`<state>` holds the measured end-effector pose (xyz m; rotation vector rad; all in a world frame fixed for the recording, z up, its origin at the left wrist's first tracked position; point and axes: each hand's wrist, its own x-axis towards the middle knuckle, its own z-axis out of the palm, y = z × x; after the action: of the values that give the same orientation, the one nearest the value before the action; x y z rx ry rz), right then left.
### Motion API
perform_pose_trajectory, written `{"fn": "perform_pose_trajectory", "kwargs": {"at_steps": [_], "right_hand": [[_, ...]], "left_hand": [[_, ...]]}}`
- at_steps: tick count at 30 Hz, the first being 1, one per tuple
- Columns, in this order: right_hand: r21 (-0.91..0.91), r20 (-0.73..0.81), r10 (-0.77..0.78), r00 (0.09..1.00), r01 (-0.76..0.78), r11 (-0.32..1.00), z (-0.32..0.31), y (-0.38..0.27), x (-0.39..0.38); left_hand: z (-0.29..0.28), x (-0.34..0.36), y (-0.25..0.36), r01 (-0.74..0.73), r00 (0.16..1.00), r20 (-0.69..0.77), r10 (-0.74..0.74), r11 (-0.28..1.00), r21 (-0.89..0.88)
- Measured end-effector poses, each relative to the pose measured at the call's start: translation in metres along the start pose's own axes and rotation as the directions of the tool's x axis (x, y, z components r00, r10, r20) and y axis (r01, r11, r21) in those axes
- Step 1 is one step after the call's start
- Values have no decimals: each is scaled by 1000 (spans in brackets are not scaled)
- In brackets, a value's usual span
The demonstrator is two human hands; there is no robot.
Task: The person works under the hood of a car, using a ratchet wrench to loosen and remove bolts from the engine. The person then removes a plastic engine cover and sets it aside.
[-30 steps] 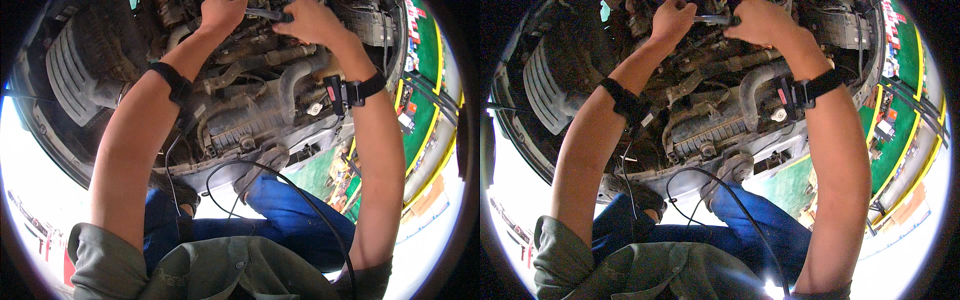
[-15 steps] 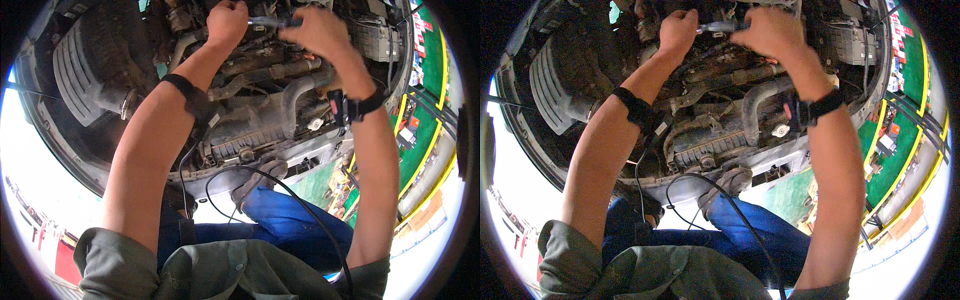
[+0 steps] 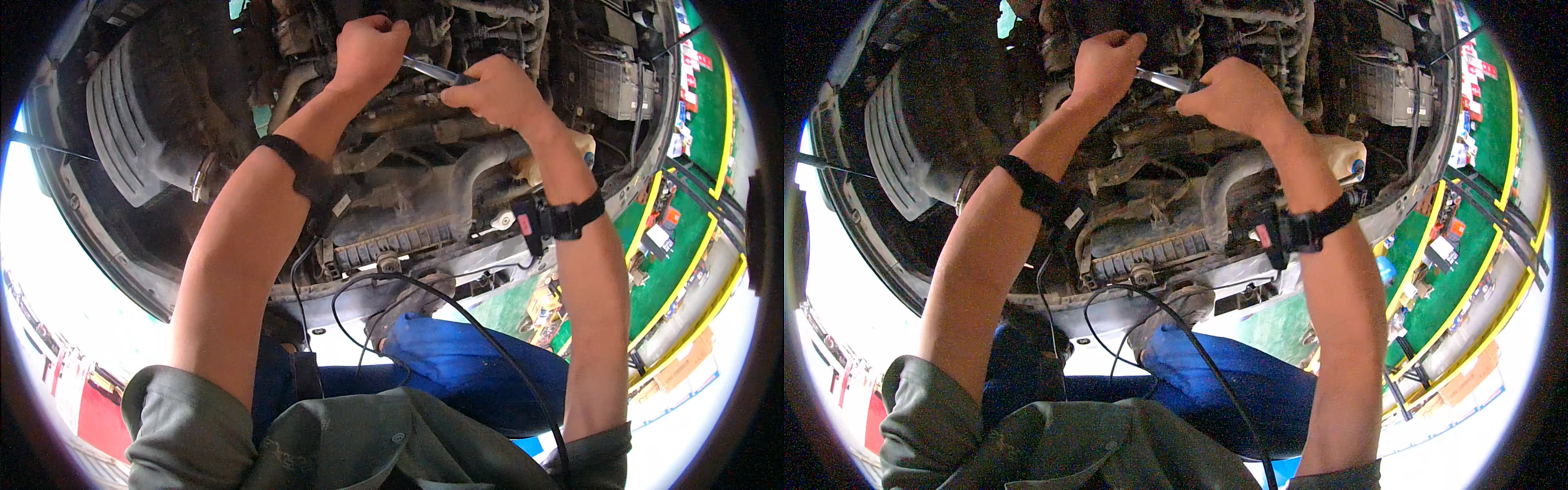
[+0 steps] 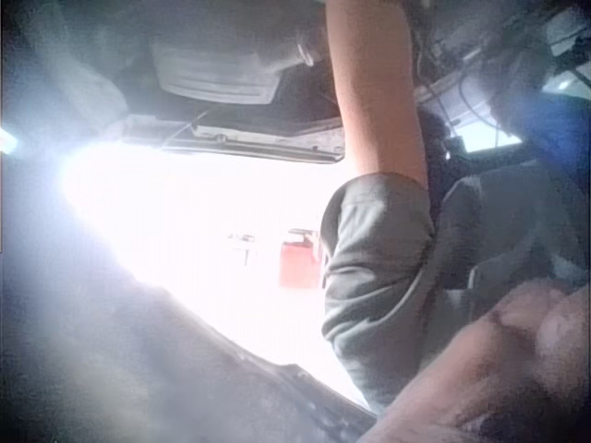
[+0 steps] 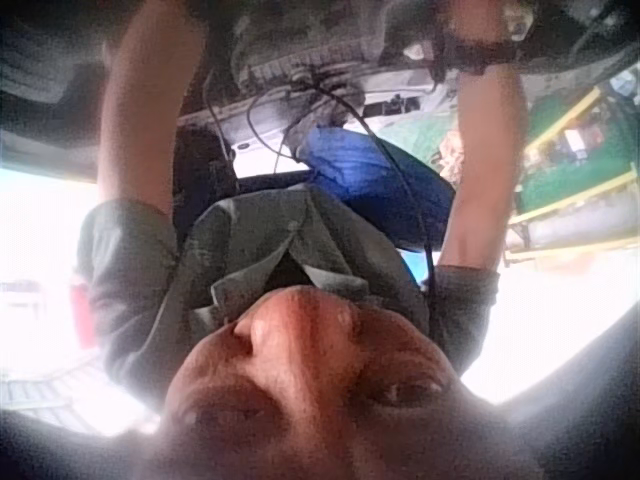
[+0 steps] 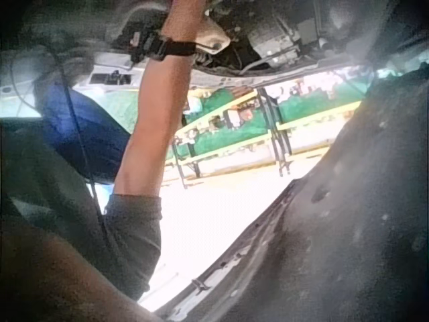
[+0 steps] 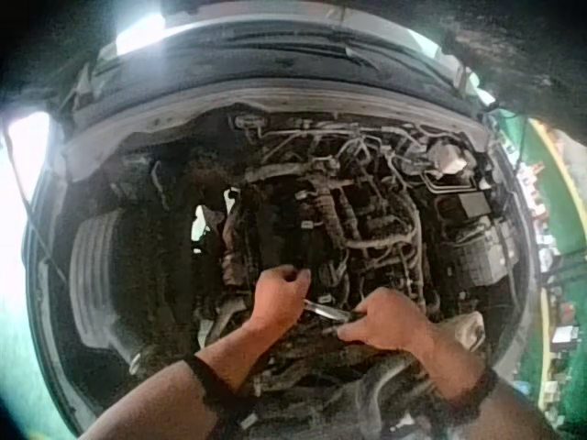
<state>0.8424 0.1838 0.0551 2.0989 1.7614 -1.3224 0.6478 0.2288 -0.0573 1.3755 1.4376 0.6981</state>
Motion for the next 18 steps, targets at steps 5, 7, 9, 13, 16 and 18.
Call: {"fn": "perform_pose_trajectory", "kwargs": {"at_steps": [5, 7, 9, 13, 16, 18], "right_hand": [[-113, -122, 70, 990, -84, 990, 7, -8, -6], [-118, -117, 104, 988, -117, 986, 5, -11, -8], [-113, -155, 107, 982, -126, 986, 5, -14, -10], [-147, -192, 103, 976, -133, 980, 9, -17, -12], [-149, -222, 115, 968, -150, 977, 13, -18, -14], [-122, -248, 147, 958, -181, 976, 14, -18, -14]], "left_hand": [[-4, -2, 3, -72, 997, -15, 73, 997, 10], [-5, -1, 4, -75, 997, 1, 75, 997, 17], [-6, 0, 5, -69, 998, 6, 69, 997, 39], [-7, -1, 5, -109, 994, 6, 109, 992, 59], [-8, -3, 4, -109, 994, 26, 108, 991, 72], [-8, -2, 3, -72, 997, 49, 67, 992, 102]]}}
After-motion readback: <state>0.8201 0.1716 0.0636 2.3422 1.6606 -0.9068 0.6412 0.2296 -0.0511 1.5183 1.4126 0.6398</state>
